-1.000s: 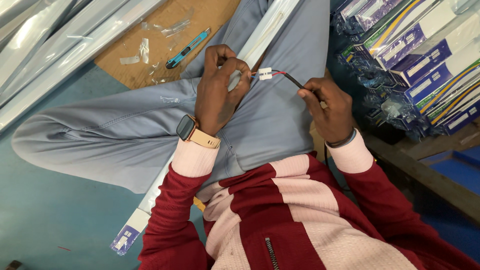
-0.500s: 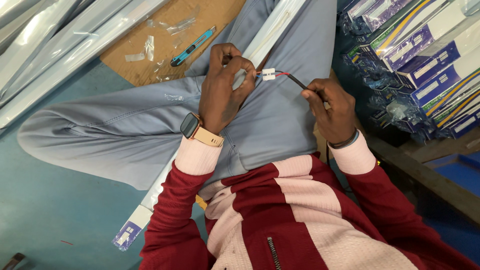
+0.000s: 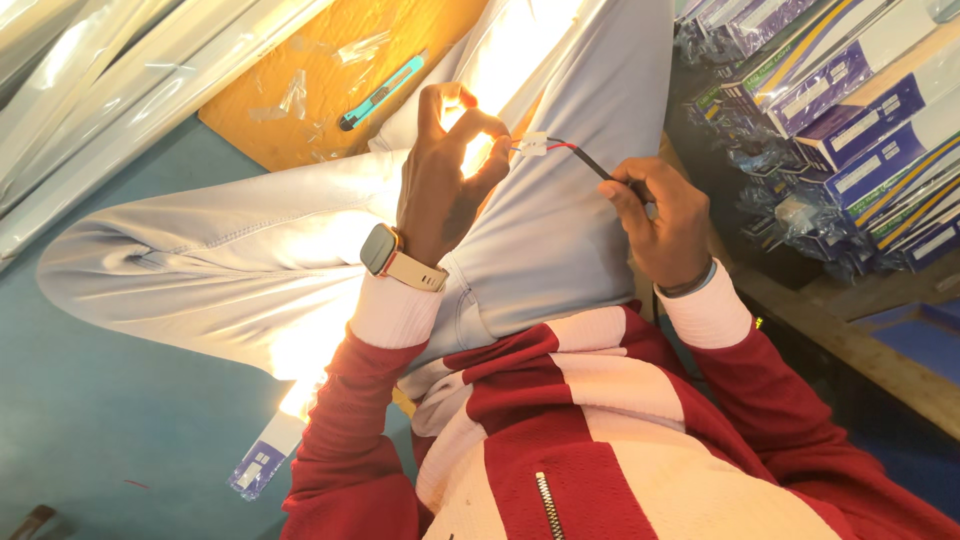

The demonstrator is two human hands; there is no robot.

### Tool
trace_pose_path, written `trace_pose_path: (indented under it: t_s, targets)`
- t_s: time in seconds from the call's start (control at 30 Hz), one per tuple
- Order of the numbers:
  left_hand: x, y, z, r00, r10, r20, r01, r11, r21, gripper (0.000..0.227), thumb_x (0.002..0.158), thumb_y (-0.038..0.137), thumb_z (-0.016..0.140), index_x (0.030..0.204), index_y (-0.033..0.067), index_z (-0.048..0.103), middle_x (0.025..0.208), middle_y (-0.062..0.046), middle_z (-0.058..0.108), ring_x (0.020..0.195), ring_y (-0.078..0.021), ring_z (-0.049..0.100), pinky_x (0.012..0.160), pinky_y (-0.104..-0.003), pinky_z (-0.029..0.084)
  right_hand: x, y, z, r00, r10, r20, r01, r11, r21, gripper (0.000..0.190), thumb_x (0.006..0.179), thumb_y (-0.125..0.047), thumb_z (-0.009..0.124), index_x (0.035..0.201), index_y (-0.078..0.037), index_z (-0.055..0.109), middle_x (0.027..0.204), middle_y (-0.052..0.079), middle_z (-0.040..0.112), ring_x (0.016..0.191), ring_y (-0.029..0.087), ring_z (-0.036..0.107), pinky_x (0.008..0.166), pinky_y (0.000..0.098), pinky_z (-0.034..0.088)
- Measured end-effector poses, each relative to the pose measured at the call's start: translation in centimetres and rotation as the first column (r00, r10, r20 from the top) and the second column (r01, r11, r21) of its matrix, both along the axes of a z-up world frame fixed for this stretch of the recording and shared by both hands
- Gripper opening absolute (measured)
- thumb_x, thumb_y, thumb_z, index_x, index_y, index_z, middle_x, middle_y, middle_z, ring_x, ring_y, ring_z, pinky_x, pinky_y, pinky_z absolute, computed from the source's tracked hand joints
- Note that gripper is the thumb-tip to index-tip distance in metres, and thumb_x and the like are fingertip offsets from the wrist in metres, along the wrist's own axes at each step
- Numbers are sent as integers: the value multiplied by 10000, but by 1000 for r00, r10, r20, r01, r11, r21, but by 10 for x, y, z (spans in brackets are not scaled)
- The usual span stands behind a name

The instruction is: The person sits on the floor and repeatedly picks up long white LED light strips. They connect a power cable to each strip to test if it lights up, then place the strip back in a pile. The person handles the strips one at a time throughout the clip.

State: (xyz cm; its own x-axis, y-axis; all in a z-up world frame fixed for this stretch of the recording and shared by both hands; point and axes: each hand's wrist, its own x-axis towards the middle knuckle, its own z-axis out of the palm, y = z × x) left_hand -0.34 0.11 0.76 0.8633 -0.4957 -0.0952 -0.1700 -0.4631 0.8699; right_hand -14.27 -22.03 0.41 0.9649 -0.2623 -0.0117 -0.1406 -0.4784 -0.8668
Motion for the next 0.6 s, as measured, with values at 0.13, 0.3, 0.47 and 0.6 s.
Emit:
trace_pose_path:
  t_s: [0.13,0.3,0.47,0.6]
  targets:
    - [-1,0,-9,1000,8,29,-8,1000,-4,131,945,160,744,1059,130,684,1274,-152,542,1233,-362,589,1010,-462,509,4,3,4,991,24,131,-4,988,-155,139,1069,-119,747,1072,-13,658,962,131,687,809,245,674,745,355,538]
    - [5,8,-25,996,-88,11,88,996,0,202,961,51,784,1143,83,703,1321,-129,616,1370,-336,545,1232,-429,372,1,-1,-1,995,46,87,-41,998,-53,146,1049,-131,712,1068,-1,650,972,146,666,853,302,667,768,381,533]
    - [-1,32,-32,979,-163,119,166,986,-16,97,1011,13,713,1067,26,635,1210,-119,443,1231,-246,503,1090,-349,401,-7,1,-8,987,64,150,-60,998,-25,125,1087,-126,666,1144,-31,608,1025,130,642,904,306,681,806,374,555]
    - [-3,39,-31,978,-156,137,152,988,41,77,1020,38,691,1059,26,626,1208,-106,435,1241,-234,497,1087,-338,401,-5,0,-5,990,69,121,-68,998,-11,156,1088,-147,666,1173,-41,590,1013,115,637,880,291,680,772,371,551]
